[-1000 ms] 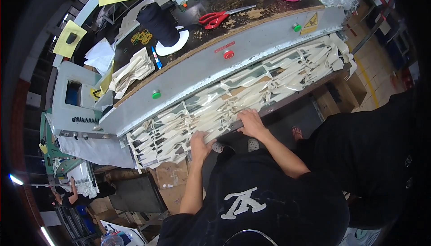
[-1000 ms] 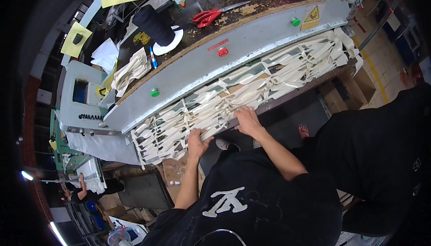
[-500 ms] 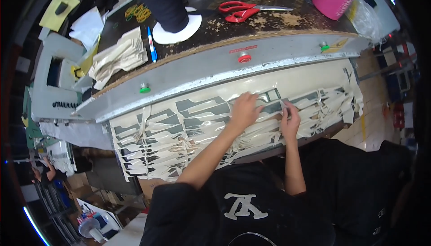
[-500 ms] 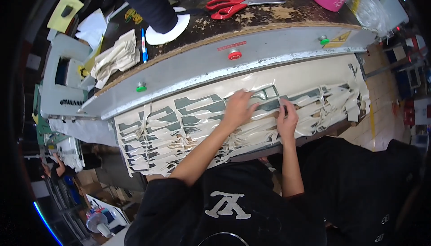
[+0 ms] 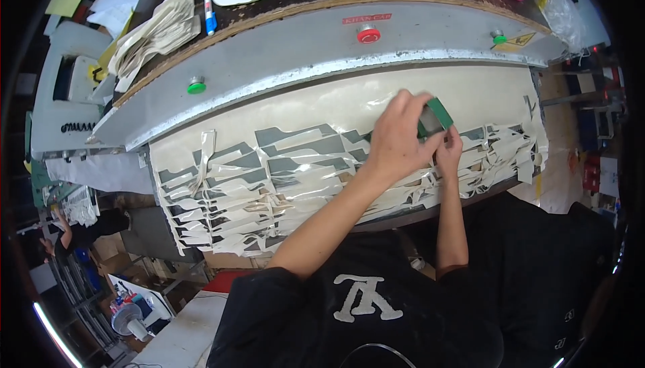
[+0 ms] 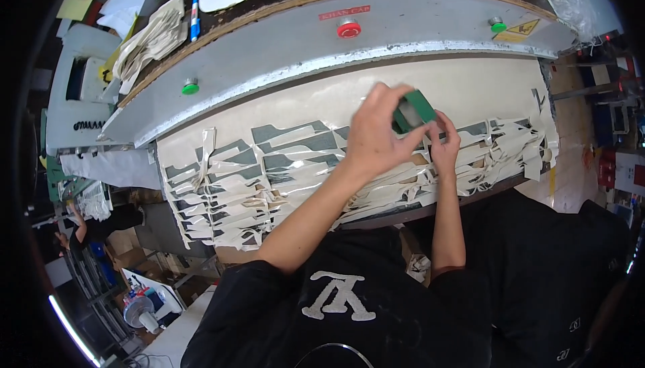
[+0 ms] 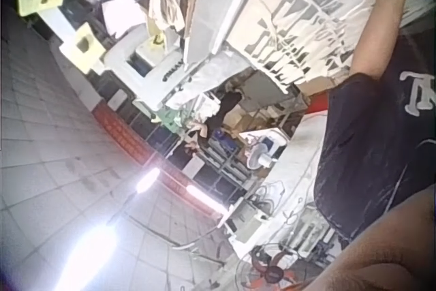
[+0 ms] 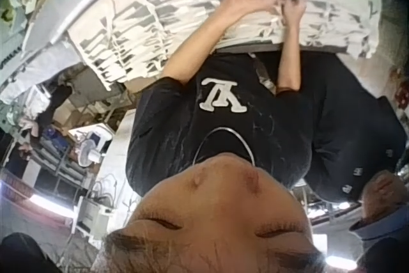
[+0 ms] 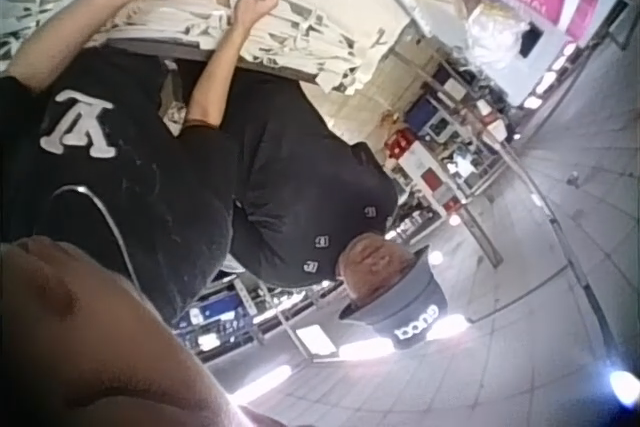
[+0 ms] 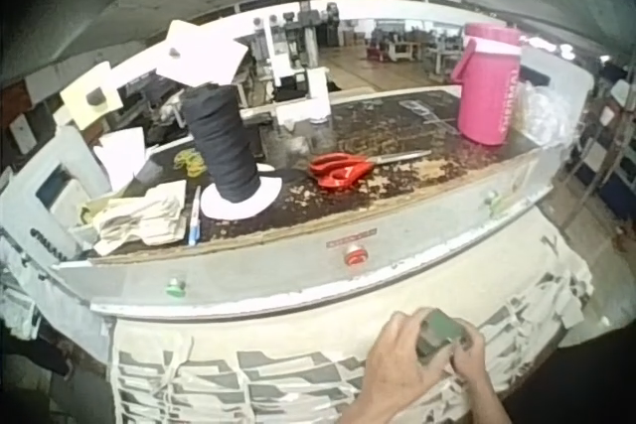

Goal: Sorting and stacking various cut-out shoe components from a production line on a workbench.

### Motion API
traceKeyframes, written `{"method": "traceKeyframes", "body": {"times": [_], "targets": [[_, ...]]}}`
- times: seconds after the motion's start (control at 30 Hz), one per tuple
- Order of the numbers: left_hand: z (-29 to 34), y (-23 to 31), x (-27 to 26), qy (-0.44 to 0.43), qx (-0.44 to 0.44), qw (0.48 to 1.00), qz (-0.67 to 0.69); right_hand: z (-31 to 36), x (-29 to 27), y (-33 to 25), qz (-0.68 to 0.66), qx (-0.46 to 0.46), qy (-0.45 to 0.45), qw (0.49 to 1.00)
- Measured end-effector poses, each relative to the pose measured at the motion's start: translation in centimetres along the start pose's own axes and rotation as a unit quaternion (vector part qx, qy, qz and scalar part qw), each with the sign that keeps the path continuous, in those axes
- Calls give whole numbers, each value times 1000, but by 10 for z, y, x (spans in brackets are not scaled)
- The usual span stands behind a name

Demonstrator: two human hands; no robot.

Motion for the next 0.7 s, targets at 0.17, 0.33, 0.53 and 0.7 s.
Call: {"method": "traceKeyframes", "body": {"times": [0.17, 0.33, 0.53, 0.7], "targets": [[-3, -70, -60, 214, -148, 959, 112, 64, 87, -152, 89, -332, -60, 937], [61, -160, -51, 292, -423, 806, 292, 20, 93, -133, 157, -362, -125, 910], [96, -200, -54, 17, -465, 878, -114, -31, 103, -118, 339, -324, -218, 856], [82, -198, -62, 64, -193, 956, -210, -38, 74, -80, 229, -292, -166, 913]]}}
Point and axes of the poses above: each hand's wrist, its own z-axis away from the middle knuckle, its own x-axis out of the palm, y = z × x, the point moved 8 cm from there along -z, towards the middle knuckle, and after that the axes turned 4 degrees about y, right-handed, at the moved point
